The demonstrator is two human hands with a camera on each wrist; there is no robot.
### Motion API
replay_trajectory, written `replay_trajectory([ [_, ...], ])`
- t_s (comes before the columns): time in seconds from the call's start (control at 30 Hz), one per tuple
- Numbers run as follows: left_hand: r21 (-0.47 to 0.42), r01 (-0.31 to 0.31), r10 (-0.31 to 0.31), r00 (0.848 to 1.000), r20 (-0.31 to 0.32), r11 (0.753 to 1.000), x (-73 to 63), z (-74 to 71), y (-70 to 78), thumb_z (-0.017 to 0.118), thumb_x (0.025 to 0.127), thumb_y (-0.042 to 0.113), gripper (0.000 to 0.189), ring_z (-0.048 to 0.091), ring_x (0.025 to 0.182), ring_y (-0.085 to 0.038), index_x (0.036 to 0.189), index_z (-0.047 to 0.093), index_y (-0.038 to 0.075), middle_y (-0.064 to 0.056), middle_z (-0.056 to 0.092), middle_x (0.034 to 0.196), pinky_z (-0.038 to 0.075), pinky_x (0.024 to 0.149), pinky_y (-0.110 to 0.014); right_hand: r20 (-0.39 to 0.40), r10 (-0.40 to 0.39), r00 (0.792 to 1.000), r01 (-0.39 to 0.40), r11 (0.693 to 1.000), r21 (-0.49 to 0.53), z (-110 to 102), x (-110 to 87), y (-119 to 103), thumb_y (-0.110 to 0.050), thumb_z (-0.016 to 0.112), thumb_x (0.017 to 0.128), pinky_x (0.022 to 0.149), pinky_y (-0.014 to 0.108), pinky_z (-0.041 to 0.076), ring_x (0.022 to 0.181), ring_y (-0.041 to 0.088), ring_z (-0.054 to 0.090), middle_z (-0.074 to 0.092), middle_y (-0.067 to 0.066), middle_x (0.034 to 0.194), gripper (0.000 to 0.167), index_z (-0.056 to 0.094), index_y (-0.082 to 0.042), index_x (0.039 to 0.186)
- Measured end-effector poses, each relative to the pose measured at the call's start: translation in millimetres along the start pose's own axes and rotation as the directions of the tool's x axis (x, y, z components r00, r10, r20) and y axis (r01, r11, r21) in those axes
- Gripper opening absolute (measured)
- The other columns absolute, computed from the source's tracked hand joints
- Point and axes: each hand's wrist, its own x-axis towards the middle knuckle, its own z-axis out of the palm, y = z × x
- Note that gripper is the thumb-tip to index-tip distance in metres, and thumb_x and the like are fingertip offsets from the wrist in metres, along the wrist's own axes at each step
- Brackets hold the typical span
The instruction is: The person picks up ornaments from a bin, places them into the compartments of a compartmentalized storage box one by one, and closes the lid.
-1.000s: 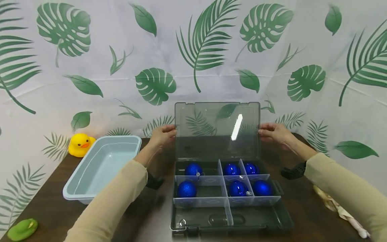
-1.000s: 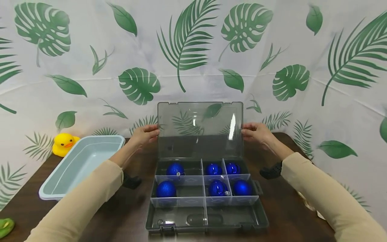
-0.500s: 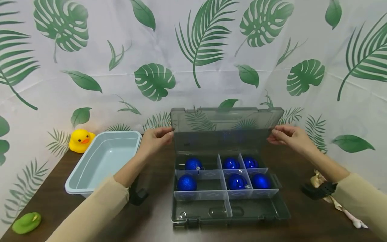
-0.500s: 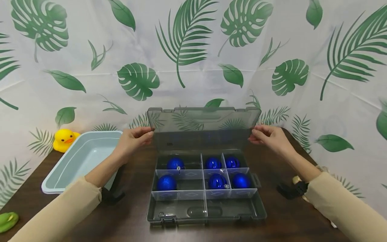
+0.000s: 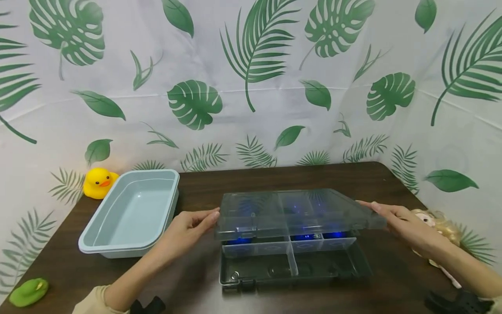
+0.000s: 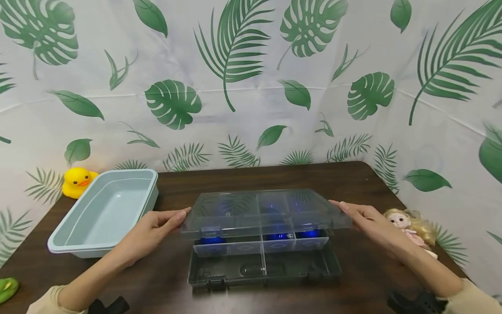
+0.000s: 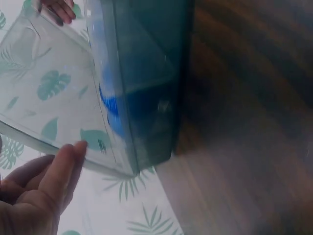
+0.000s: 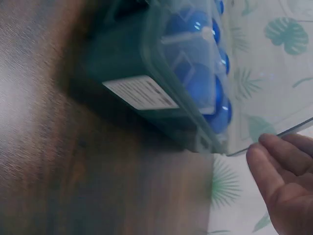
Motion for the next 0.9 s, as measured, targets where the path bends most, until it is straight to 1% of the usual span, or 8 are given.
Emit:
replay_trajectory([
  [0.1, 0.019, 0.006, -0.007, 1.0, 0.025, 1.0, -2.2, 3.7, -2.0, 0.053, 0.095, 0.04, 0.053, 0.056, 0.118, -0.028, 0.132, 0.053, 0.003, -0.011, 0.053, 0.135, 0.051, 0.088, -0.041, 0.004, 0.041, 0.999, -0.041, 0.995, -0.087, 3, 4.8, 2, -0.029, 0.025, 0.105, 0.09, 0.076, 0.024, 0.137, 0.047, 0.013, 0.026, 0.011, 0.153, 0.047, 0.031, -0.008, 0.147],
  [0.13, 0.012, 0.013, -0.013, 0.999, 0.036, 1.0, -2.0, 4.7, -3.1, 0.053, 0.094, 0.041, 0.055, 0.054, 0.12, -0.029, 0.134, 0.05, 0.003, -0.011, 0.05, 0.138, 0.05, 0.09, -0.043, 0.001, 0.043, 0.999, -0.042, 0.993, -0.109, 5, 8.0, 2, -0.03, 0.026, 0.105, 0.092, 0.074, 0.025, 0.136, 0.049, 0.015, 0.025, 0.018, 0.152, 0.047, 0.031, -0.009, 0.147],
  [0.17, 0.005, 0.018, -0.019, 0.999, 0.042, 1.0, -1.3, 5.7, -4.4, 0.053, 0.094, 0.042, 0.057, 0.052, 0.122, -0.03, 0.136, 0.048, 0.003, -0.01, 0.048, 0.14, 0.049, 0.092, -0.043, -0.003, 0.04, 0.999, -0.04, 0.991, -0.128, 6, 11.5, 3, -0.03, 0.028, 0.105, 0.093, 0.073, 0.026, 0.136, 0.05, 0.016, 0.025, 0.021, 0.152, 0.048, 0.031, -0.009, 0.147],
  [0.33, -0.04, 0.051, -0.048, 0.996, 0.079, 0.998, 8.3, 9.1, -14.4, 0.055, 0.093, 0.043, 0.068, 0.039, 0.132, -0.033, 0.144, 0.034, 0.002, -0.012, 0.033, 0.15, 0.043, 0.099, -0.048, -0.053, 0.012, 0.999, -0.022, 0.981, -0.194, 13, 31.3, 13, -0.031, 0.038, 0.102, 0.097, 0.066, 0.032, 0.133, 0.048, 0.029, 0.035, 0.024, 0.146, 0.05, 0.034, -0.004, 0.145],
  [0.5, -0.083, 0.097, -0.088, 0.991, 0.099, 0.992, 23.0, 13.1, -27.3, 0.057, 0.092, 0.043, 0.077, 0.029, 0.138, -0.035, 0.149, 0.022, 0.004, -0.012, 0.021, 0.155, 0.035, 0.105, -0.052, -0.065, -0.019, 0.998, 0.006, 0.98, -0.198, 20, 54.0, 24, -0.031, 0.043, 0.101, 0.099, 0.063, 0.034, 0.132, 0.047, 0.033, 0.034, 0.026, 0.146, 0.054, 0.033, 0.001, 0.144],
  [0.67, -0.099, 0.103, -0.096, 0.993, 0.071, 0.99, 36.4, 18.6, -36.8, 0.059, 0.092, 0.039, 0.08, 0.024, 0.139, -0.036, 0.15, 0.016, 0.004, -0.015, 0.016, 0.155, 0.031, 0.108, -0.051, -0.066, -0.031, 0.997, 0.021, 0.987, -0.158, 22, 73.6, 29, -0.03, 0.045, 0.1, 0.101, 0.062, 0.031, 0.133, 0.047, 0.029, 0.03, 0.027, 0.147, 0.057, 0.031, 0.003, 0.144],
  [0.77, -0.086, 0.104, -0.102, 0.994, 0.033, 0.991, 43.2, 22.0, -39.5, 0.06, 0.091, 0.037, 0.081, 0.024, 0.139, -0.035, 0.149, 0.016, 0.002, -0.017, 0.016, 0.155, 0.032, 0.107, -0.051, -0.073, -0.029, 0.997, 0.02, 0.992, -0.128, 23, 82.1, 31, -0.029, 0.046, 0.1, 0.102, 0.062, 0.03, 0.135, 0.046, 0.027, 0.029, 0.026, 0.148, 0.057, 0.029, 0.004, 0.145],
  [0.9, -0.065, 0.129, -0.13, 0.991, -0.017, 0.99, 49.7, 25.9, -40.7, 0.063, 0.09, 0.035, 0.083, 0.024, 0.139, -0.034, 0.149, 0.017, 0.001, -0.016, 0.017, 0.155, 0.033, 0.107, -0.051, -0.086, -0.022, 0.996, 0.013, 0.994, -0.106, 23, 90.4, 33, -0.029, 0.047, 0.1, 0.103, 0.061, 0.029, 0.136, 0.046, 0.025, 0.028, 0.025, 0.149, 0.059, 0.028, 0.003, 0.145],
])
